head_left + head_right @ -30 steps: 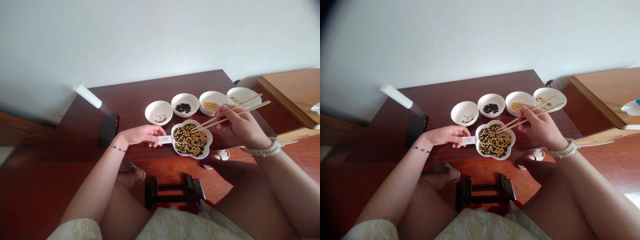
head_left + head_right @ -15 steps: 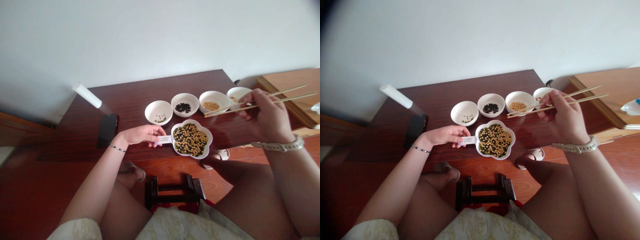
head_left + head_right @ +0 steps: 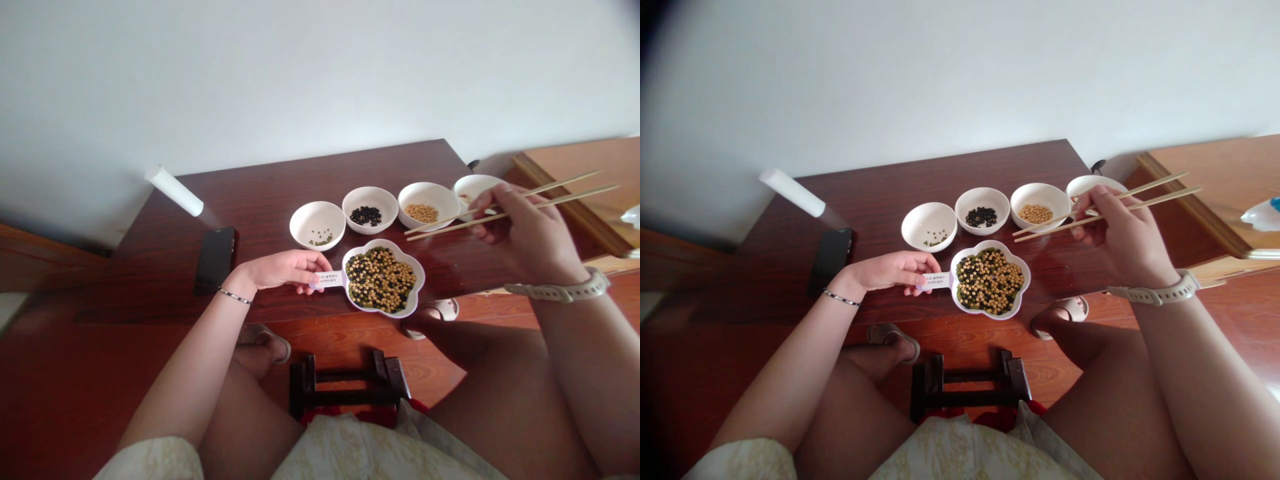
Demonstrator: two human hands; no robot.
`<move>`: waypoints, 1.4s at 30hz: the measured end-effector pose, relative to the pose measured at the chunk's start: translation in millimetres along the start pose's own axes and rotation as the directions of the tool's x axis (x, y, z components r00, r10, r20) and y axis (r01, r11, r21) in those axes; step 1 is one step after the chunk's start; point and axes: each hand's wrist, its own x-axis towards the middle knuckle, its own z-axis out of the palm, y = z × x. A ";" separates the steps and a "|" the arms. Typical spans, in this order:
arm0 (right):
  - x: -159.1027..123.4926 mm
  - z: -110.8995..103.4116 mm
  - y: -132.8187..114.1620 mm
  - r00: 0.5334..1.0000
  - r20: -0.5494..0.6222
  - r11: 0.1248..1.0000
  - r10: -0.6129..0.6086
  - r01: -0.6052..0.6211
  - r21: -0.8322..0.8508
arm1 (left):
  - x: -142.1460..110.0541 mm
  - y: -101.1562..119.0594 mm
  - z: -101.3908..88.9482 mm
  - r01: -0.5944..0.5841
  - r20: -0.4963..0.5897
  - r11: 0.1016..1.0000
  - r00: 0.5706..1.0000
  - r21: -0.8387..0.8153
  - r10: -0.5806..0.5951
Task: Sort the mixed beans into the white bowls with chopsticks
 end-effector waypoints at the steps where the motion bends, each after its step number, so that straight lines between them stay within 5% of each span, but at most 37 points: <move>1: -2.9 1.6 -1.6 0.996 0.063 0.997 0.055 -0.052 -0.048 | 0.1 0.2 0.1 0.003 -0.001 1.000 1.000 -0.001 -0.003; 9: -15.6 3.2 -12.6 0.951 0.235 0.953 0.200 -0.132 -0.274 | -0.3 3.2 2.3 0.005 -0.012 1.000 1.000 0.003 -0.005; 17: -18.6 5.9 -10.2 0.906 0.404 0.934 0.129 0.025 -0.355 | -0.2 2.3 1.3 0.016 -0.007 1.000 1.000 0.006 -0.016; 33: -28.2 16.0 -16.8 0.906 0.420 0.929 0.050 0.111 -0.352 | 0.4 4.5 2.0 0.021 -0.004 1.000 1.000 -0.003 -0.021; 42: -26.8 19.1 -17.3 0.911 0.395 0.944 0.120 0.019 -0.330 | 0.2 5.0 2.7 0.021 -0.008 1.000 1.000 -0.004 -0.021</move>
